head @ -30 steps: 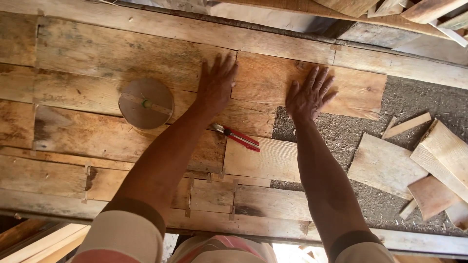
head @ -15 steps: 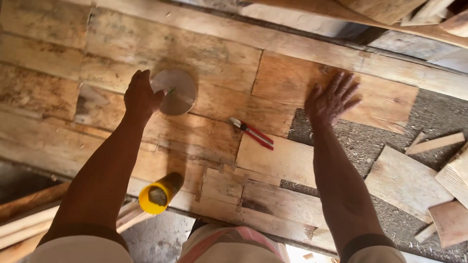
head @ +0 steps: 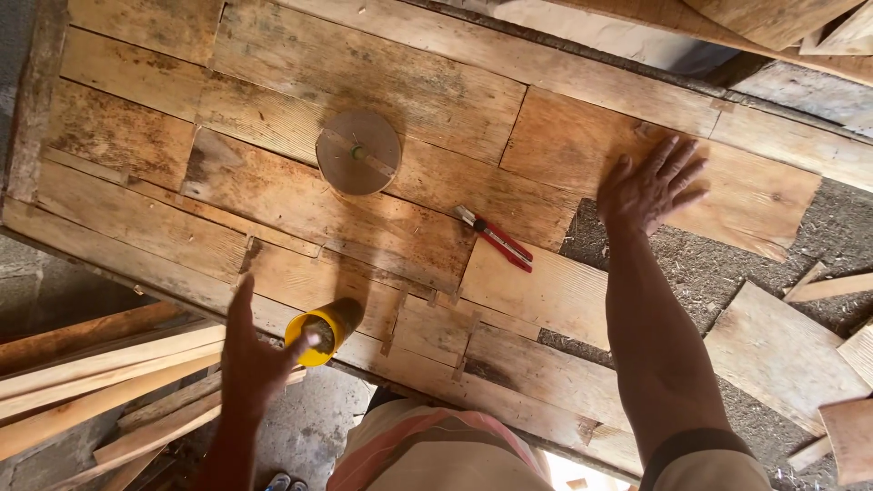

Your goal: Fitting, trimming, and taping wooden pieces together to form a panel or surface.

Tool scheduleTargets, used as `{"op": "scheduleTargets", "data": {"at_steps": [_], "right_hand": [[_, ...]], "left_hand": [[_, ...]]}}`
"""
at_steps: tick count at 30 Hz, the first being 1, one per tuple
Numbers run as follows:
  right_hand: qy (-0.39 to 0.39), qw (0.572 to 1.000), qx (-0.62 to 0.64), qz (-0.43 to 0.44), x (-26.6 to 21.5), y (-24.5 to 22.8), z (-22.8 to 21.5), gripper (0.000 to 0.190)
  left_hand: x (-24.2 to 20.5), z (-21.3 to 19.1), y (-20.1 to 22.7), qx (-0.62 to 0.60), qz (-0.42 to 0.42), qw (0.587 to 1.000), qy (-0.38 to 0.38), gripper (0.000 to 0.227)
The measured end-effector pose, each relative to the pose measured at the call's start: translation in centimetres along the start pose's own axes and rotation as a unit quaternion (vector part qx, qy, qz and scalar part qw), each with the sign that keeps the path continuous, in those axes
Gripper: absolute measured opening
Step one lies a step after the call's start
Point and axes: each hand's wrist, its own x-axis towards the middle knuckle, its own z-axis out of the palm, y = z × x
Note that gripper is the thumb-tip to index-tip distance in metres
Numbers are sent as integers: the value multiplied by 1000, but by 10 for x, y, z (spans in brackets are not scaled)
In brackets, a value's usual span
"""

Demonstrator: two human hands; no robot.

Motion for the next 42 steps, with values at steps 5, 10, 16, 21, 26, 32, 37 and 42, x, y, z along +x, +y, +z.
{"op": "scheduleTargets", "data": {"at_steps": [5, 10, 16, 21, 26, 32, 37, 42], "right_hand": [[8, 1000, -2, -6, 1, 2, 4, 78], [11, 1000, -2, -8, 3, 2, 7, 77], [10, 1000, -4, -2, 3, 2, 7, 77], [12, 1000, -5, -9, 1, 3, 6, 76], [6, 1000, -13, -5, -1, 4, 4, 76], [12, 1000, -1, -16, 8, 8, 9, 73], [25, 999, -4, -28, 8, 11, 14, 71], [28, 999, -4, -27, 9, 11, 15, 71]], "left_hand": [[-57, 48, -35, -111, 34, 992, 47, 129], [-61, 67, -23, -153, -95, 983, 27, 113], [-57, 83, -25, -213, -12, 972, 101, 126], [-56, 83, -18, -214, 37, 966, 143, 120], [-47, 71, 8, -201, 48, 968, 140, 119], [15, 84, 89, -299, 183, 932, 97, 123], [76, 125, 195, -315, 224, 922, 28, 126], [126, 199, 288, -316, 310, 897, 3, 125]]}}
